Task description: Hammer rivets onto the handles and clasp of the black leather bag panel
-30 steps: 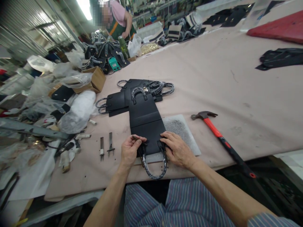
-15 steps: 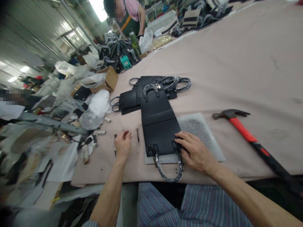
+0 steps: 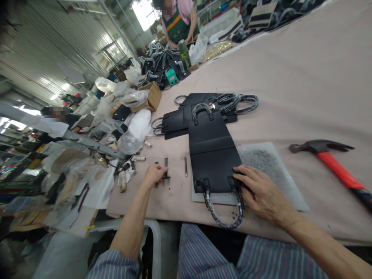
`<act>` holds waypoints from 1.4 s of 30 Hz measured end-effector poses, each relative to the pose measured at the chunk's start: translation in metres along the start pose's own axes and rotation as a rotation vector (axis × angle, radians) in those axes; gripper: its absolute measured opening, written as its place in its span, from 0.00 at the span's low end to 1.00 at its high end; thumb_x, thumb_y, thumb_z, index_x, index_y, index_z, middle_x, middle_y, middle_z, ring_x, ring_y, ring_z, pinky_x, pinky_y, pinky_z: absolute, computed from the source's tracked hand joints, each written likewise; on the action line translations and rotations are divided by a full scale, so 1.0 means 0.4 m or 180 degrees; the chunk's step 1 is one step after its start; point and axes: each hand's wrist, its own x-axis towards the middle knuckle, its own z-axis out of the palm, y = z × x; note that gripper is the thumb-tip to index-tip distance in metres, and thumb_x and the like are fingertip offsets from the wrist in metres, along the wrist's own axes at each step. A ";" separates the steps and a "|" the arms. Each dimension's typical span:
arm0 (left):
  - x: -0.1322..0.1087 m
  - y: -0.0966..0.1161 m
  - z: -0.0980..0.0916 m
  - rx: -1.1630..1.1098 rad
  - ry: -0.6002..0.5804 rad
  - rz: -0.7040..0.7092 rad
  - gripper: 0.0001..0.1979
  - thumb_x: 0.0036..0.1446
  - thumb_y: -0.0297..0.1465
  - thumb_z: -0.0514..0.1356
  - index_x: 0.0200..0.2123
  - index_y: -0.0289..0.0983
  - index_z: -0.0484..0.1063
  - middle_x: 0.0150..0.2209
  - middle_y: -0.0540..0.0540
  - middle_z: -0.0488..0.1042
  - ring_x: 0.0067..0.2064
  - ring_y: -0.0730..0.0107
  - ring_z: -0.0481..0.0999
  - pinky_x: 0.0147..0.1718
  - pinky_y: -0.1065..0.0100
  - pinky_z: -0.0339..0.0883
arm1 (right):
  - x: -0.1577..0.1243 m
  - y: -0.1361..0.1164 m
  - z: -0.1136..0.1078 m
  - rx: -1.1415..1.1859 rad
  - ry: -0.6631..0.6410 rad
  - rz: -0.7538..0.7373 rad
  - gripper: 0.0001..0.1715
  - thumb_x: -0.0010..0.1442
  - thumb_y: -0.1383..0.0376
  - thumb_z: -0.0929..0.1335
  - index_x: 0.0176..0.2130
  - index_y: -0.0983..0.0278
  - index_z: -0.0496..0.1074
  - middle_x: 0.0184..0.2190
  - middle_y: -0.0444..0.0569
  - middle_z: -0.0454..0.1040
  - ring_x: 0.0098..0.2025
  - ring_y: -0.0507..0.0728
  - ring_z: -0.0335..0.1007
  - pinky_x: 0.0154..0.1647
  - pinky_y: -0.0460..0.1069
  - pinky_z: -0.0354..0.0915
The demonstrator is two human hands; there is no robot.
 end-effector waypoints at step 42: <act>-0.288 0.260 0.245 -0.4127 -0.0005 0.2276 0.06 0.62 0.30 0.65 0.43 0.37 0.76 0.42 0.44 0.84 0.46 0.62 0.84 0.49 0.62 0.77 | 0.016 -0.029 -0.023 0.0041 -0.0116 0.0138 0.24 0.60 0.73 0.64 0.56 0.64 0.71 0.61 0.57 0.69 0.65 0.67 0.62 0.64 0.67 0.63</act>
